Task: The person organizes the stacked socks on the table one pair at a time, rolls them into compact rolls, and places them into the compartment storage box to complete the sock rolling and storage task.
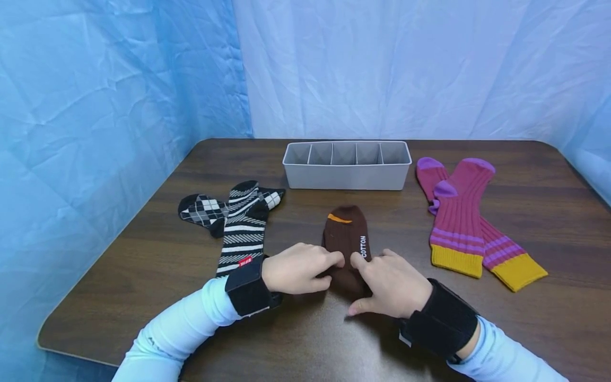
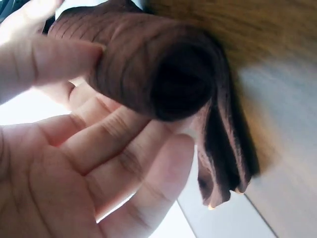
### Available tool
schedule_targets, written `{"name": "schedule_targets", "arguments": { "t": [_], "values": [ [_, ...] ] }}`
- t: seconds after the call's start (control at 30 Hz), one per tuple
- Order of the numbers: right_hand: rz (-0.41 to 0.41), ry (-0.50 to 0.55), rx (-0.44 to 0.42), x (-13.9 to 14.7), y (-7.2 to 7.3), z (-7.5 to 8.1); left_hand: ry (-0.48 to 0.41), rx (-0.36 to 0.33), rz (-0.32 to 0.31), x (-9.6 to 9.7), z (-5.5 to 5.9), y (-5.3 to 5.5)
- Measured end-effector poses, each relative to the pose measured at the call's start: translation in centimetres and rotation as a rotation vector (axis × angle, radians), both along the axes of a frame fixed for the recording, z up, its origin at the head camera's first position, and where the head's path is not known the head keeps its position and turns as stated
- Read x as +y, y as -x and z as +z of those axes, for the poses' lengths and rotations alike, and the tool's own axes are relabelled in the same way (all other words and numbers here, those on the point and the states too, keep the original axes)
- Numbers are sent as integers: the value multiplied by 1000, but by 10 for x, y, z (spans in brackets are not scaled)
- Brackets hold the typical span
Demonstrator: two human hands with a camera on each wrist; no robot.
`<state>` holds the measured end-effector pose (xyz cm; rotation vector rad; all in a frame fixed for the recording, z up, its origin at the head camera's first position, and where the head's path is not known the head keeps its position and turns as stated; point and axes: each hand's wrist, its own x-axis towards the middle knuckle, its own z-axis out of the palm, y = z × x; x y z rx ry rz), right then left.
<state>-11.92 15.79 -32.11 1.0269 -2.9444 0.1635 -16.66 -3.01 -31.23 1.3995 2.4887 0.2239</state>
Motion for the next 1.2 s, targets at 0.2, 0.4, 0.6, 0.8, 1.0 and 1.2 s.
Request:
{"name": "schedule_targets", "arguments": {
  "t": [0.2,0.4,0.6,0.8,1.0,1.2],
  "values": [
    [15,15,79,-2,0,-2,51,-66,44,1,-1,2],
    [3,42,-58,-3,0,4,49,-166,68,-1,2,2],
    [3,114,-231,-4,-3,10,56,-258,64,-1,3,-1],
    [66,136,-208,-2,1,6,96,-112,17,2,0,-4],
    [50,133,-110,0,10,-5,22,111,26,3,-6,-3],
    [12,169,12,-1,14,-11,-108,304,-38,2,-7,-4]
  ]
}}
